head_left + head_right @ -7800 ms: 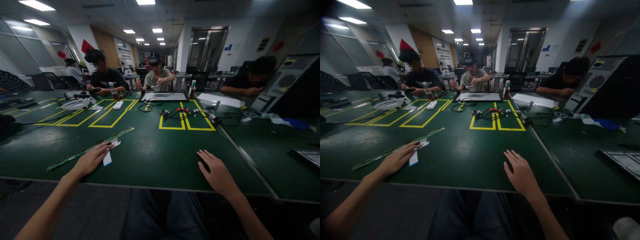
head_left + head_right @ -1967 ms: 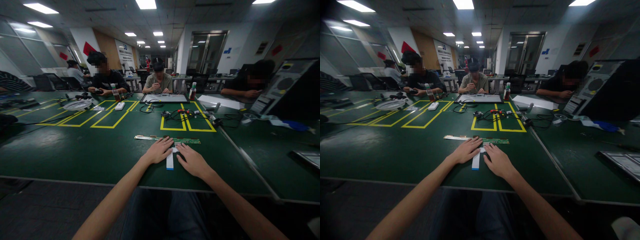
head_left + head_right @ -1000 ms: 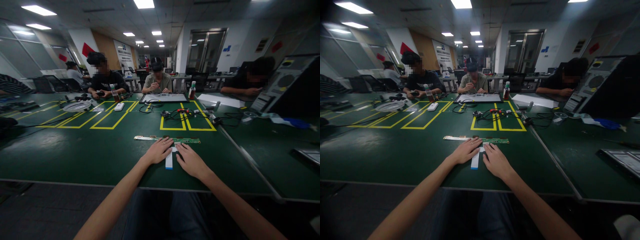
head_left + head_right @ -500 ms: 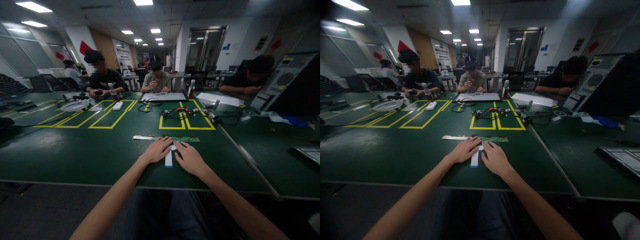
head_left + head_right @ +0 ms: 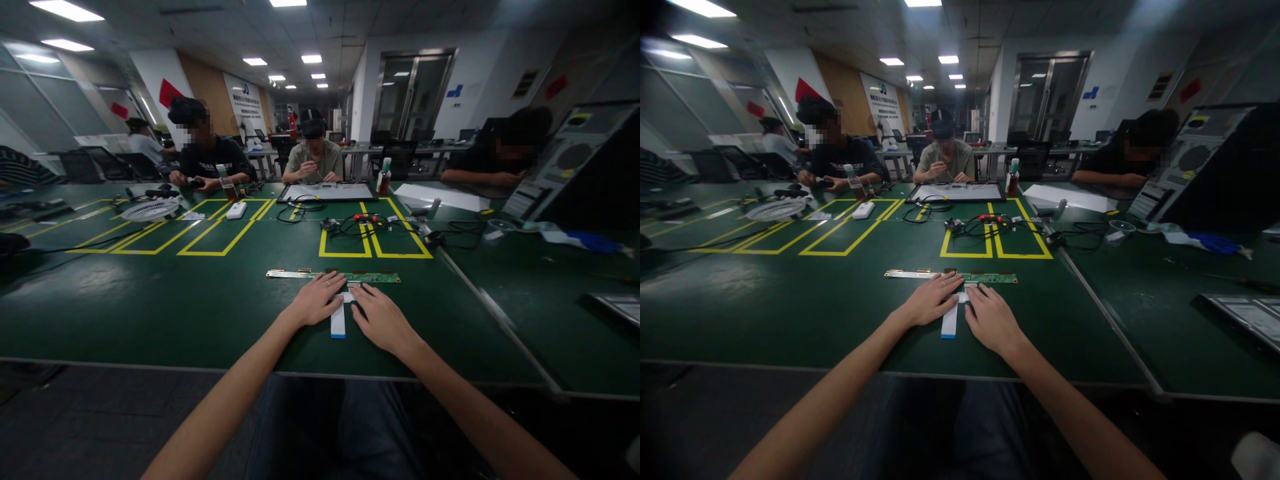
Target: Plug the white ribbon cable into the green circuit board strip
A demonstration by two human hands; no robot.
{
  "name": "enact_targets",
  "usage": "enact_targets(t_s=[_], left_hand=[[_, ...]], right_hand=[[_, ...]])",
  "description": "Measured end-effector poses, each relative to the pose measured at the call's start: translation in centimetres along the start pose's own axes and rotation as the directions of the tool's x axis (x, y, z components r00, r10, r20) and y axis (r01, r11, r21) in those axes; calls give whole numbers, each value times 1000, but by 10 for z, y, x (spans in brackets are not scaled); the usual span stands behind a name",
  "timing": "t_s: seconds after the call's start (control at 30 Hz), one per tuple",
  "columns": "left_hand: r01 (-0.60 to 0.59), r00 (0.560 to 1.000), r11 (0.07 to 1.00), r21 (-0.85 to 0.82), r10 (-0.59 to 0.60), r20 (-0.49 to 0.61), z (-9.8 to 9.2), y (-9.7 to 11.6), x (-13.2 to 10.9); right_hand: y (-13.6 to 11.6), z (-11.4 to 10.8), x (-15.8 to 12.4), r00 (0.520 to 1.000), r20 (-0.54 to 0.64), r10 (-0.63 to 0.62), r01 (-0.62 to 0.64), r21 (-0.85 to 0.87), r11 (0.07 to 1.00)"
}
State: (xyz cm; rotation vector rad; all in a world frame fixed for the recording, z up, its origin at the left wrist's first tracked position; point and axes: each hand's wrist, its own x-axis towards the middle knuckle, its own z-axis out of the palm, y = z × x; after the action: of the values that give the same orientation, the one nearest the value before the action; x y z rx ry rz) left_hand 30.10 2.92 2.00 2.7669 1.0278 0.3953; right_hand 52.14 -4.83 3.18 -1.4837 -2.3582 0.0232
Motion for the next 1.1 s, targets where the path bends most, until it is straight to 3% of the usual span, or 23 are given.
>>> enact_targets(t_s=[1.1], left_hand=[[-11,998,998,-55,14,54,-6,0,1]], right_hand=[[-1,-5,6,999,29,41,-38,-97,995]])
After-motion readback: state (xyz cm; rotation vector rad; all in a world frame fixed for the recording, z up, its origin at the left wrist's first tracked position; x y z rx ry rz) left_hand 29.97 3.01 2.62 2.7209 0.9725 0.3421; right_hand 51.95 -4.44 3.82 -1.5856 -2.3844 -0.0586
